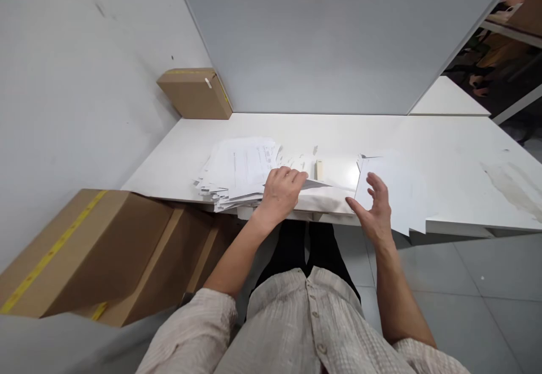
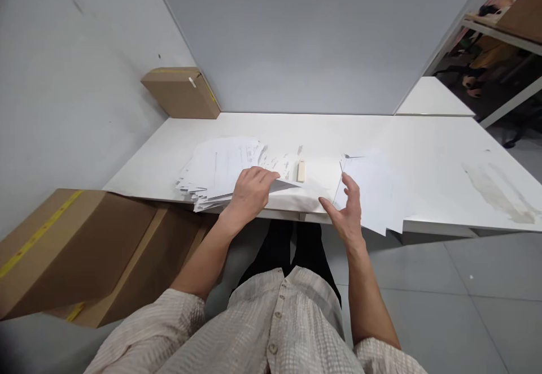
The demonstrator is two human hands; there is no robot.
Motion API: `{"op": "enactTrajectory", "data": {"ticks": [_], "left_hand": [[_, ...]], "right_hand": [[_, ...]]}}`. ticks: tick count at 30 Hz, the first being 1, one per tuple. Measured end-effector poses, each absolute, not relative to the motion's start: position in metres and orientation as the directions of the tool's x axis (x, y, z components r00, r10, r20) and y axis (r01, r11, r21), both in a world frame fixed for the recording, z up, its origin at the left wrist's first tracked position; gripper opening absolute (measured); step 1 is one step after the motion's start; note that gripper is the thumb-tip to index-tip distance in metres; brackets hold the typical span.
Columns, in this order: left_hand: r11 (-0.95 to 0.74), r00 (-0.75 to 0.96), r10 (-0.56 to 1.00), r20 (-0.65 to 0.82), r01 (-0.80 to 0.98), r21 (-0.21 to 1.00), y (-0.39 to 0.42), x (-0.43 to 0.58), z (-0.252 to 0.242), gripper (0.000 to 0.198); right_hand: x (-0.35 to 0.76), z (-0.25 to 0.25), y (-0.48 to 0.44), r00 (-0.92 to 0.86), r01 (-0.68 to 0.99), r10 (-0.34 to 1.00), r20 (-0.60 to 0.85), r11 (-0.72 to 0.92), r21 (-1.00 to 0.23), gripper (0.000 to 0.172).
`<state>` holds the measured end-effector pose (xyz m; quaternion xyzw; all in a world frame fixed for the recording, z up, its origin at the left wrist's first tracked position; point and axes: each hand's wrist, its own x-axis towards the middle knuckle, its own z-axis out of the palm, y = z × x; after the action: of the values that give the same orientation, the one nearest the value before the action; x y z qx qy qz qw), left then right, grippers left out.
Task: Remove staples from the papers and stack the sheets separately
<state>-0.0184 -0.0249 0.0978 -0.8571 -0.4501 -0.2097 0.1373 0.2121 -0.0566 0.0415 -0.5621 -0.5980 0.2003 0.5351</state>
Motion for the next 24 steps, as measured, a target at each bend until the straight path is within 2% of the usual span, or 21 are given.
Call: {"op": "enactTrajectory", "data": {"ticks": [2,4,7,9,11,14,16,20,24], "left_hand": [[-0.591,0.586,0.686,0.431,0.795,-0.139,-0.024,-0.011,0.097,0.034],[-0.624,0.636,0.663,0.396,0.761,-0.177,-0.024,-0.006,0.095,0.033],[-0.633,0.623,0.685,0.377,0.766,-0.114,-0.022,-0.01,0.093,0.029],[-0.611,0.557,0.742,0.373,0.791,0.033,-0.019,-0.021,0.091,0.022],[-0.567,0.47,0.811,0.348,0.778,0.27,-0.014,-0.034,0.086,0.017],[-0.411,0.307,0.911,0.274,0.635,0.654,-0.005,-0.048,0.07,0.018],[-0.284,0.224,0.955,0.194,0.5,0.818,0.0,-0.051,0.055,0.022],[-0.13,0.21,0.976,0.054,0.371,0.92,0.002,-0.045,0.03,0.021],[-0.132,0.182,0.981,0.068,0.367,0.921,0.0,-0.04,0.03,0.023]], "right_hand": [[0.214,0.041,-0.054,0.062,0.499,0.918,0.391,0.31,-0.809,0.058],[0.216,0.034,-0.049,-0.071,0.471,0.933,0.354,0.344,-0.812,0.042],[0.218,0.019,-0.043,-0.143,0.412,0.938,0.314,0.345,-0.843,0.026],[0.221,0.013,-0.042,-0.089,0.406,0.955,0.283,0.294,-0.865,0.024],[0.224,0.012,-0.042,-0.014,0.406,0.969,0.248,0.232,-0.884,0.024],[0.229,0.016,-0.043,0.068,0.378,0.981,0.184,0.145,-0.914,0.024],[0.231,0.019,-0.042,0.089,0.365,0.987,0.133,0.092,-0.926,0.026],[0.232,0.018,-0.04,0.07,0.404,0.997,0.042,0.011,-0.915,0.028],[0.235,0.017,-0.039,0.044,0.432,0.999,-0.005,-0.023,-0.902,0.03]]}}
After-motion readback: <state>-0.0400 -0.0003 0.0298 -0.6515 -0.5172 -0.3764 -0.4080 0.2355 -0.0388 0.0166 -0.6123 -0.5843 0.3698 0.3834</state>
